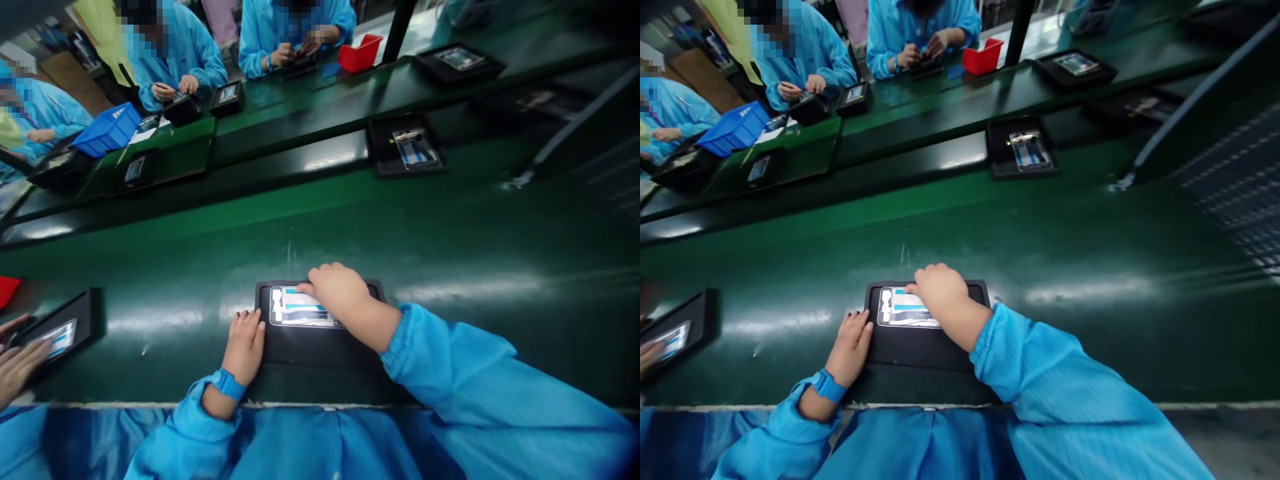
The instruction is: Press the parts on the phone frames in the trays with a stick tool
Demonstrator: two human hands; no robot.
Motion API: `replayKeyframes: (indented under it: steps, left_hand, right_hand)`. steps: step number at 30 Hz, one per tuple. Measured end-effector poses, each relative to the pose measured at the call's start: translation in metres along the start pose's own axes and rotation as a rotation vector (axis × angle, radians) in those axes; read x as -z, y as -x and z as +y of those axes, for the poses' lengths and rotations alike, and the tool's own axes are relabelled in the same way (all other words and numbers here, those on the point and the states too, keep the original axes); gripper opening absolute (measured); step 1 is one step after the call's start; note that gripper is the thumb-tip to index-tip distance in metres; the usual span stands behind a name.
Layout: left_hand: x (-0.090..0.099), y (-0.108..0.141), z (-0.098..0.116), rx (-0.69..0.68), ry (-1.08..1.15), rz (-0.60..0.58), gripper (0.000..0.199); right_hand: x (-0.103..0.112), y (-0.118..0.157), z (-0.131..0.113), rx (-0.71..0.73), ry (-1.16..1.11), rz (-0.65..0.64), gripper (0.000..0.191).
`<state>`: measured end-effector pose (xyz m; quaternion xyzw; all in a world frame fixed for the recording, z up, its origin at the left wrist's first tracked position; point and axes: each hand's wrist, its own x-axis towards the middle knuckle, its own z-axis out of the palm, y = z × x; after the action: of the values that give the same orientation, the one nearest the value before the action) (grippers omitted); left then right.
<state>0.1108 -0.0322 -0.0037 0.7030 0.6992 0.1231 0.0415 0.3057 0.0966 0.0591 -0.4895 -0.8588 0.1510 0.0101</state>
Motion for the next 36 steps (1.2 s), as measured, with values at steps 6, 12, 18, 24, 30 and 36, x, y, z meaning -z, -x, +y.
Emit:
replayKeyframes:
  steps: [6, 12, 18, 24, 30, 36]
  left_hand:
    - [0.016, -0.017, 0.042, -0.194, -0.084, 0.099, 0.029]
    - [0.011, -0.03, 0.074, -0.424, -0.047, -0.018, 0.025]
    - [0.005, -0.03, 0.078, -0.455, -0.039, -0.069, 0.022]
    - [0.003, -0.029, 0.092, -0.523, 0.124, -0.105, 0.022]
    - [0.002, -0.021, 0.102, -0.503, 0.265, 0.034, 0.023]
    - [-0.003, -0.017, 0.111, -0.45, 0.254, 0.077, 0.022]
  right_hand:
    - [0.004, 0.032, 0.031, -0.139, -0.142, 0.022, 0.036]
    - [-0.007, 0.088, 0.024, -0.007, -0.266, -0.059, 0.027]
    - [-0.026, 0.1, 0.003, -0.048, -0.106, -0.034, 0.027]
    - [-0.012, 0.102, 0.012, -0.126, -0.492, -0.114, 0.03]
    - [-0.013, 0.104, 0.02, -0.49, -1.018, -0.316, 0.03]
    - [-0.024, 0.104, 0.02, -0.626, -1.439, -0.355, 0.021]
